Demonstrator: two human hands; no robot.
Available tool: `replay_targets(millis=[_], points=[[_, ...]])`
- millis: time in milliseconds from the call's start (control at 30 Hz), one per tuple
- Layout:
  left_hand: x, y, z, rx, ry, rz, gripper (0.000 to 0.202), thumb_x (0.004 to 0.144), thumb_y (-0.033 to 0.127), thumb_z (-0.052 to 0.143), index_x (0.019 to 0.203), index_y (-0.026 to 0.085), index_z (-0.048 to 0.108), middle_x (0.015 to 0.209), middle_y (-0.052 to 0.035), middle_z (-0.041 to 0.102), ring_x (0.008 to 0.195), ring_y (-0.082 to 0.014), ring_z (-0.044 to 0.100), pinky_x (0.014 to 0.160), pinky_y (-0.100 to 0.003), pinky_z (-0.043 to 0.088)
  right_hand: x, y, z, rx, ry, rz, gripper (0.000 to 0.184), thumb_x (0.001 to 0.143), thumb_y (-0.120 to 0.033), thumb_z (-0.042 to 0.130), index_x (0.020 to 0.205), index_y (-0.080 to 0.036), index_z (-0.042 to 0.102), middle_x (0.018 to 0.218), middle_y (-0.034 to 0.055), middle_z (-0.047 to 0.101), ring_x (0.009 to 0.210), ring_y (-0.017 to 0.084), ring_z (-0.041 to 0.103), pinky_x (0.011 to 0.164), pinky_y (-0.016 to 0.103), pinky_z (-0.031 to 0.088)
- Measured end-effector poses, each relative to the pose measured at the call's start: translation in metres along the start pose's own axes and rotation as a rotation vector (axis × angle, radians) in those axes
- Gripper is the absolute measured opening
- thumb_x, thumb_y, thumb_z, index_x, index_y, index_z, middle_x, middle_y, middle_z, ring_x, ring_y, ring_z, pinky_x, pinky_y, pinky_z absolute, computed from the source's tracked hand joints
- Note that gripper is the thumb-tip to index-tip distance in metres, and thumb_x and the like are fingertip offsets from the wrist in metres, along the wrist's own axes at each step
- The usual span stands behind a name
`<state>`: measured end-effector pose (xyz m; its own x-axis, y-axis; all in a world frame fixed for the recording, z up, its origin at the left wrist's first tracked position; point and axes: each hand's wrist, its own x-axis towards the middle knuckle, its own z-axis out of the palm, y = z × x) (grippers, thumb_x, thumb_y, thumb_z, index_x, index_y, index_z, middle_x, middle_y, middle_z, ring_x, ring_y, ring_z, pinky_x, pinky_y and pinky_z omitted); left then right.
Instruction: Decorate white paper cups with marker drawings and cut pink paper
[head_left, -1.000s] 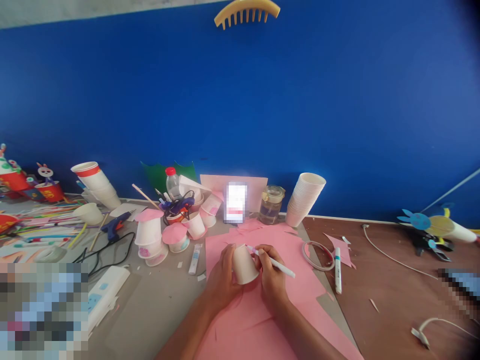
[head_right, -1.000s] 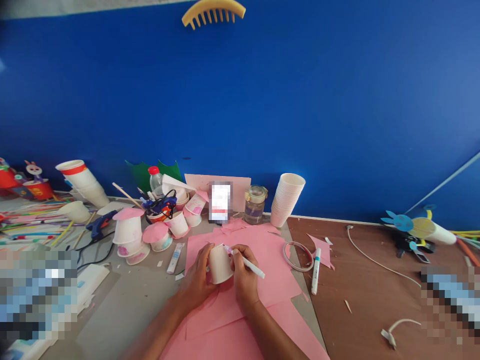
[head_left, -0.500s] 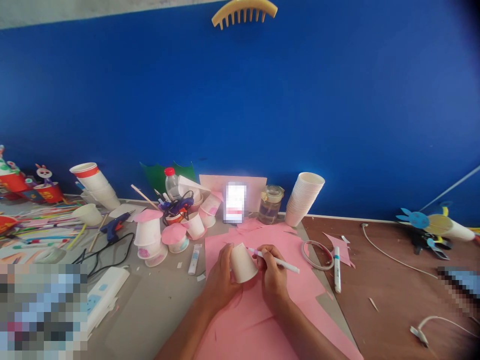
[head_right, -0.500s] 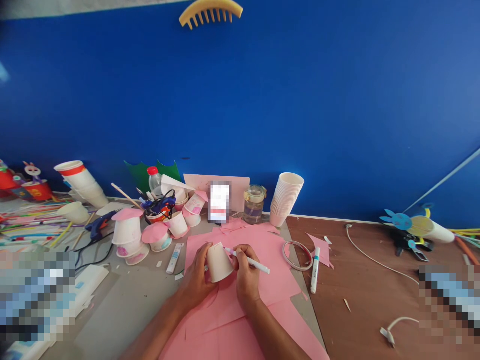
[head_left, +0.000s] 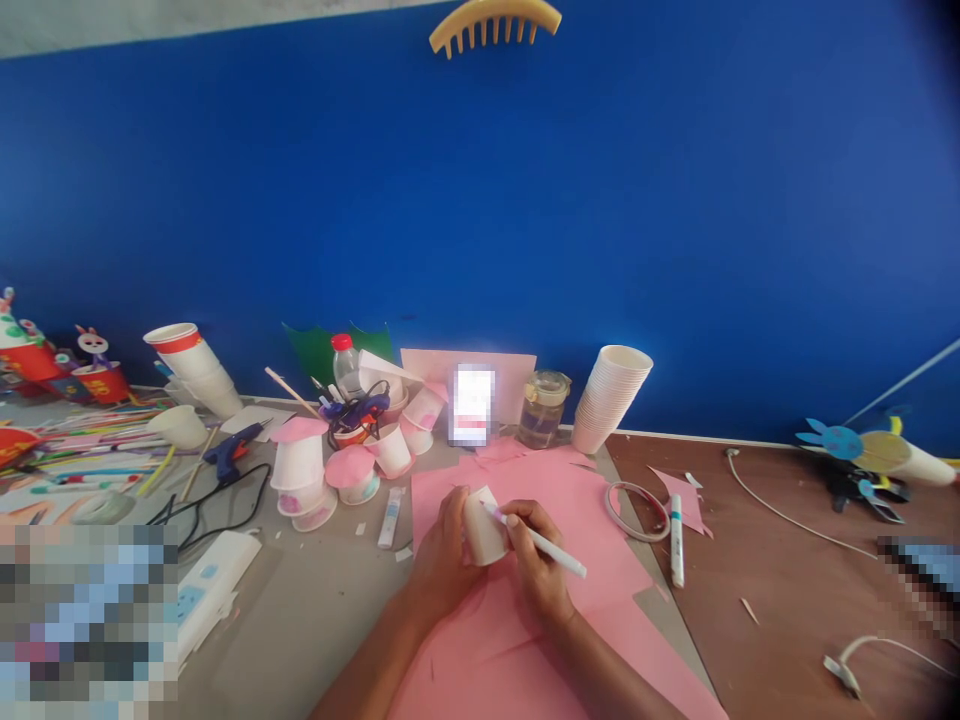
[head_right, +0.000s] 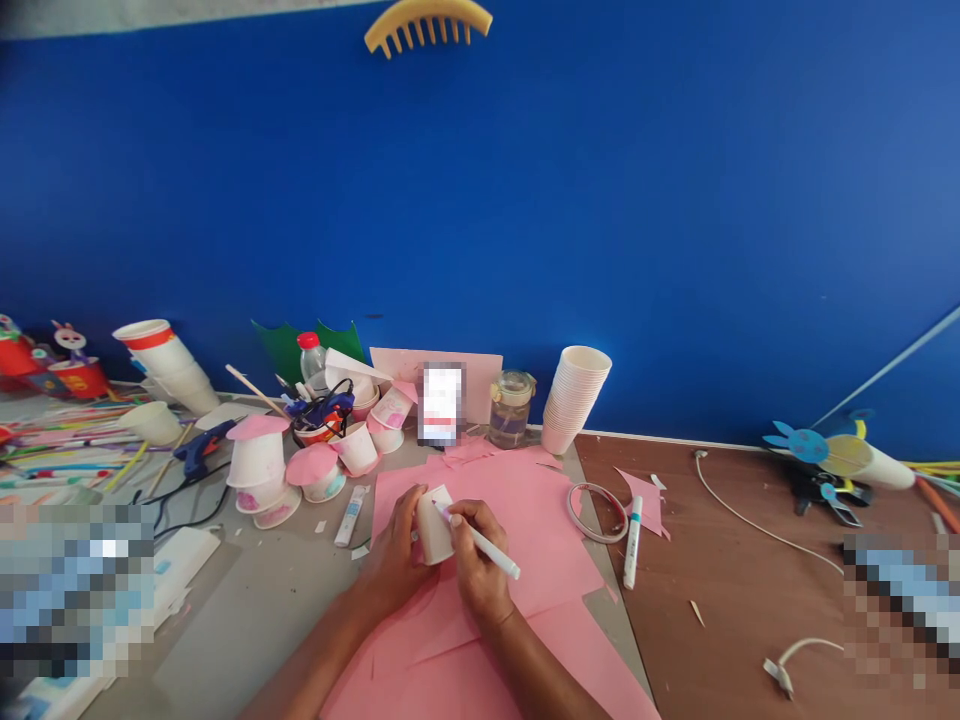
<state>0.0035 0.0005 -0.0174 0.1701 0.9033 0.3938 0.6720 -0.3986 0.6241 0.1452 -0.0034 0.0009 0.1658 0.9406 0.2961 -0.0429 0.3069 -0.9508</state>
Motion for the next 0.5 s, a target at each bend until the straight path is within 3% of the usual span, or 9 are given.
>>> replay_targets(millis=[500], points=[[-0.0001, 0.0019, -0.002, -0.034, -0.011, -0.002, 0.071, 0.068, 0.014, 0.058, 0.133, 0.017, 0.028, 0.126, -0.0187, 0.052, 0.11, -0.0278, 0.058, 0.083, -0.038, 0.055, 0.0028, 0.0019, 0.0002, 0.003, 0.07, 0.057, 0.017, 0.081, -0.031, 0.052, 0.072, -0.019, 0.06, 0.063, 0.0, 0.055, 0.058, 0.015, 0.048, 0.051, 0.025, 0.036]])
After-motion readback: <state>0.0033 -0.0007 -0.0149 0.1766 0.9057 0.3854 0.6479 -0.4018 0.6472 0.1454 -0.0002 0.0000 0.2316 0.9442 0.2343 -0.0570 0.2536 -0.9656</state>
